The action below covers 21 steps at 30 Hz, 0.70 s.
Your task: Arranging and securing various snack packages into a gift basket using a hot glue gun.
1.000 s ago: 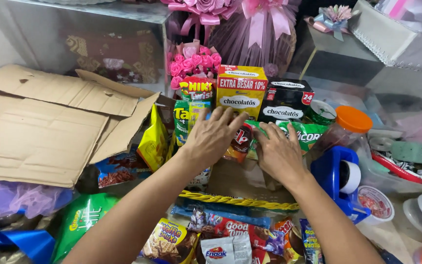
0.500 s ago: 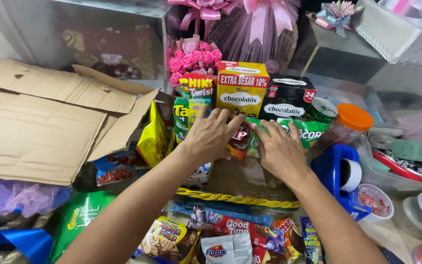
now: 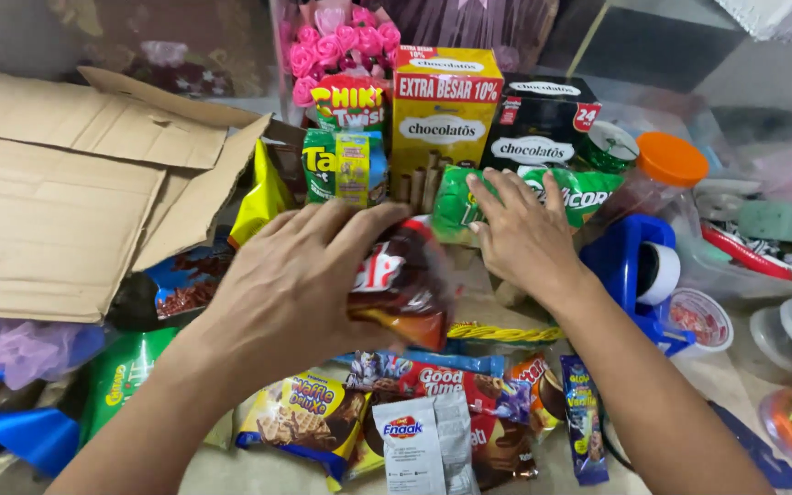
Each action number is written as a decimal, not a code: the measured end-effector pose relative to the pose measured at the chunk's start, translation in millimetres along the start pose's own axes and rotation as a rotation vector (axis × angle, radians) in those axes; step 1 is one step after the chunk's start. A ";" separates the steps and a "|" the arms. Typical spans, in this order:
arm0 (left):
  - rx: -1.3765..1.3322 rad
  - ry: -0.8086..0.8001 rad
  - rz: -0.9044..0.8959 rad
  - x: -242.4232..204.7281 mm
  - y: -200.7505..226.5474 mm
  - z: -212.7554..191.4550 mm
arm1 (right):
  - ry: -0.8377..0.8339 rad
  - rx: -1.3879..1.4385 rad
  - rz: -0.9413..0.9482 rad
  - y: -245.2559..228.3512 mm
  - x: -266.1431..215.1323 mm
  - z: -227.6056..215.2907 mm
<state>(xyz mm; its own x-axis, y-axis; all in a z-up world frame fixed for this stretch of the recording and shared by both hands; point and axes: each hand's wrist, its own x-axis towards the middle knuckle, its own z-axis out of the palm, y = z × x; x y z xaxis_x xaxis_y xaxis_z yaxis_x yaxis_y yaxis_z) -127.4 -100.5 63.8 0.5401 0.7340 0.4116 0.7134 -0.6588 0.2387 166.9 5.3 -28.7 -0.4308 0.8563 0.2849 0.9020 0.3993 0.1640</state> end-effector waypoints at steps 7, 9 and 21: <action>0.161 -0.116 -0.255 -90.0 -24.5 13.0 | -0.030 -0.007 -0.006 -6.4 -5.4 -18.7; 0.163 -0.119 -0.267 -109.8 -36.5 20.4 | -0.037 -0.015 -0.011 -9.5 -18.0 -41.2; 0.028 -0.067 -0.411 -141.3 -56.6 39.8 | -0.240 0.211 -0.380 -50.3 -187.2 -21.2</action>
<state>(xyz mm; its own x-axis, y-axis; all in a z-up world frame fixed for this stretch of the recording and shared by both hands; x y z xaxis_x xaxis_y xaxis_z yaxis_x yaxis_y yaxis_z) -226.3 -160.4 -42.8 0.2345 0.9448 0.2289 0.8872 -0.3043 0.3470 201.7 -182.0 -70.2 -0.7346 0.6784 0.0125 0.6785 0.7345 0.0123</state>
